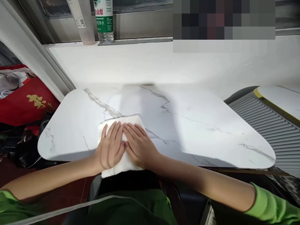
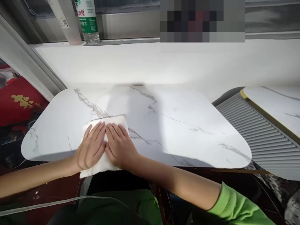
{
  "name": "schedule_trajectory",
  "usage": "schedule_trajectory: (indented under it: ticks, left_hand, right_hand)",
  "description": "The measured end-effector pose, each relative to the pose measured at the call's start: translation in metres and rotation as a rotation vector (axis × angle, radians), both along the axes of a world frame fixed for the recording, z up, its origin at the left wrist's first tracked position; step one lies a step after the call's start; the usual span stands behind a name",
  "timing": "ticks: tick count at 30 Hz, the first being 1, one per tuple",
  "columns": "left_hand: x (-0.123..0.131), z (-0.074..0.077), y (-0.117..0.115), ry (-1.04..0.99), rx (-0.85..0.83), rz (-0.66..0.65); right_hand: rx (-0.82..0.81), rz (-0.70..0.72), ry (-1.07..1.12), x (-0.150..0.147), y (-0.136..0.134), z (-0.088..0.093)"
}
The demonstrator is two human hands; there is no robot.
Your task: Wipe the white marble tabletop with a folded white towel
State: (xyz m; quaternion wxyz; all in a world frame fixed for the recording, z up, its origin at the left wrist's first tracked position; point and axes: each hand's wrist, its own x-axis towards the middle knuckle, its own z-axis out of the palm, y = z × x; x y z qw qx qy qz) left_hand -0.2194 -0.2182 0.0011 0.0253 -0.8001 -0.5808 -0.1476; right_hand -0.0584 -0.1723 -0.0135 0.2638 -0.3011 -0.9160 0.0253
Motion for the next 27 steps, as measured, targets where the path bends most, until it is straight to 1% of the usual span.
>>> schedule_trajectory:
  ticks: [2,4,6,8,11,13,15,17,20,23,25,27]
  left_hand:
    - [0.004,0.002,0.015,0.004,-0.028,-0.024]
    - [0.004,0.003,0.042,0.006,-0.067,-0.048]
    - [0.004,0.004,0.080,0.004,-0.107,-0.066]
    - [0.005,0.005,0.122,-0.005,-0.139,-0.071]
    - [0.012,0.006,0.181,-0.029,-0.139,-0.054]
    - [0.020,0.007,0.208,-0.041,-0.123,-0.017]
    - [0.027,0.008,0.223,-0.052,-0.109,0.031]
    - [0.032,0.009,0.224,-0.057,-0.095,0.064]
    - [0.041,0.009,0.208,-0.034,-0.090,0.065]
    - [0.061,0.007,0.178,-0.017,-0.090,0.064]
    - [0.082,0.005,0.156,-0.020,-0.096,0.056]
    - [0.107,0.002,0.133,-0.020,-0.109,-0.004]
  right_hand:
    - [-0.011,-0.028,-0.008,0.004,0.010,-0.002]
    - [-0.022,-0.067,-0.029,0.005,0.032,-0.004]
    - [-0.032,-0.124,-0.049,0.004,0.064,-0.005]
    - [-0.050,-0.188,-0.058,0.001,0.102,-0.006]
    - [-0.089,-0.235,-0.064,-0.001,0.158,-0.004]
    - [-0.113,-0.263,-0.060,-0.001,0.186,-0.002]
    - [-0.137,-0.280,-0.051,0.001,0.204,0.000]
    - [-0.145,-0.279,-0.048,0.004,0.210,0.000]
    - [-0.121,-0.253,-0.060,0.014,0.199,-0.003]
    - [-0.090,-0.223,-0.068,0.039,0.171,-0.006]
    - [-0.073,-0.197,-0.072,0.066,0.146,-0.007]
    - [-0.063,-0.181,-0.075,0.098,0.118,-0.008]
